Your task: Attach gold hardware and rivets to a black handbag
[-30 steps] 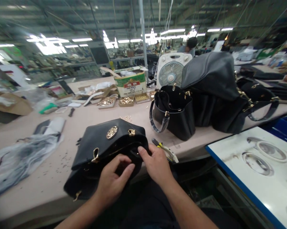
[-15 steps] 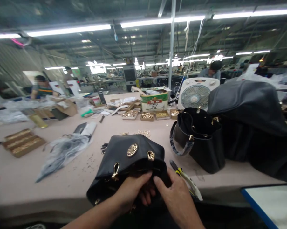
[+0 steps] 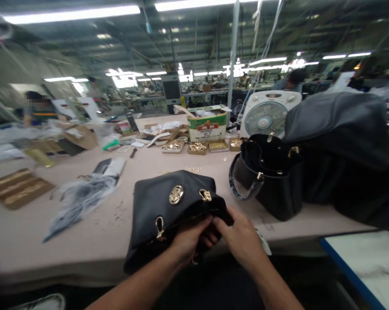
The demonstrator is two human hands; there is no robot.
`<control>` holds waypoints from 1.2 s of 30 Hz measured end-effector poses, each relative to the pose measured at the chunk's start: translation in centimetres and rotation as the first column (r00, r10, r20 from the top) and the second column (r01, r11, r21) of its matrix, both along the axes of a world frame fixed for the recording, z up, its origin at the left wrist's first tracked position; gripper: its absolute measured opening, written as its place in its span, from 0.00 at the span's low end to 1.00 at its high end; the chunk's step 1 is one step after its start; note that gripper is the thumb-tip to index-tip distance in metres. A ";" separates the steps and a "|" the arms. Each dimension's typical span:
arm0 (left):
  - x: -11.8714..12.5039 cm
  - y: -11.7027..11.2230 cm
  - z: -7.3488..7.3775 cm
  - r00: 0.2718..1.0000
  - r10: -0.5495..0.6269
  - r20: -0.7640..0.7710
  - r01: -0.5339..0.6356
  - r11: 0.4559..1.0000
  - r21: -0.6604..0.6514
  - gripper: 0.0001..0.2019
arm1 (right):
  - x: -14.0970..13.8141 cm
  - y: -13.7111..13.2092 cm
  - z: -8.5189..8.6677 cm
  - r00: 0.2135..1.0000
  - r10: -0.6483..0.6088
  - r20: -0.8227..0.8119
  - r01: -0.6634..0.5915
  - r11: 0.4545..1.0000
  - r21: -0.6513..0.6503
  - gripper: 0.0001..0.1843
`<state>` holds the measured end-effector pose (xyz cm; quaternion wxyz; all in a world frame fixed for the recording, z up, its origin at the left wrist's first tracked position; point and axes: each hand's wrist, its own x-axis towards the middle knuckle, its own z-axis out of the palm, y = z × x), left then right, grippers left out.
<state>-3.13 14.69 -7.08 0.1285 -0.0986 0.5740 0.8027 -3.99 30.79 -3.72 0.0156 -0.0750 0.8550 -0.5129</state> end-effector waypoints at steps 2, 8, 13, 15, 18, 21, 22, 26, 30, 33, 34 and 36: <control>-0.4 0.6 0.0 0.997 0.048 -0.057 -0.049 0.999 -0.017 0.27 | -0.5 0.5 0.5 0.999 0.043 0.000 -0.042 0.994 -0.100 0.21; -1.2 1.6 0.0 0.999 0.035 -0.037 -0.037 0.996 -0.079 0.24 | -1.1 1.7 0.3 0.995 0.070 0.074 -0.046 0.958 -0.282 0.18; -1.7 1.4 0.3 0.998 -0.068 -0.009 0.066 0.987 -0.144 0.20 | -1.0 1.8 0.3 0.995 0.056 0.078 -0.030 0.954 -0.298 0.17; -2.0 1.1 0.6 0.988 -0.152 0.009 0.151 0.975 -0.164 0.21 | -1.0 1.8 0.7 0.995 0.075 0.071 -0.050 0.951 -0.304 0.16; -2.4 0.6 1.1 0.971 -0.236 0.039 0.239 0.961 -0.142 0.22 | -1.0 1.7 1.2 0.992 0.113 0.062 -0.089 0.945 -0.314 0.17; -2.8 0.3 1.7 0.963 -0.256 0.084 0.262 0.963 -0.067 0.22 | -0.9 1.4 1.3 0.994 0.109 0.021 -0.101 0.966 -0.239 0.16; -2.9 0.3 1.7 0.964 -0.248 0.096 0.252 0.967 -0.038 0.22 | -0.9 1.3 1.2 0.995 0.098 0.002 -0.095 0.976 -0.197 0.16; -3.2 0.8 1.3 0.988 -0.127 0.083 0.123 0.991 0.041 0.23 | -0.7 0.5 0.6 0.998 0.054 -0.036 -0.060 0.983 -0.174 0.19; -3.2 1.5 0.4 0.998 -0.057 0.040 0.054 0.995 0.086 0.22 | -0.4 1.2 -0.4 0.999 0.029 0.025 -0.021 0.959 -0.283 0.23; -3.2 1.7 0.1 0.997 -0.062 0.050 0.057 0.993 0.105 0.23 | 0.0 3.2 -2.1 0.988 -0.142 -0.065 0.136 0.987 -0.087 0.24; -3.3 1.8 0.0 0.996 -0.064 0.055 0.058 0.993 0.108 0.23 | 0.2 4.0 -2.9 0.968 -0.206 -0.143 0.213 0.976 0.039 0.23; -3.3 1.9 -0.1 0.996 -0.068 0.062 0.061 0.992 0.109 0.23 | 0.6 5.4 -4.9 0.926 -0.241 -0.291 0.327 0.898 0.296 0.22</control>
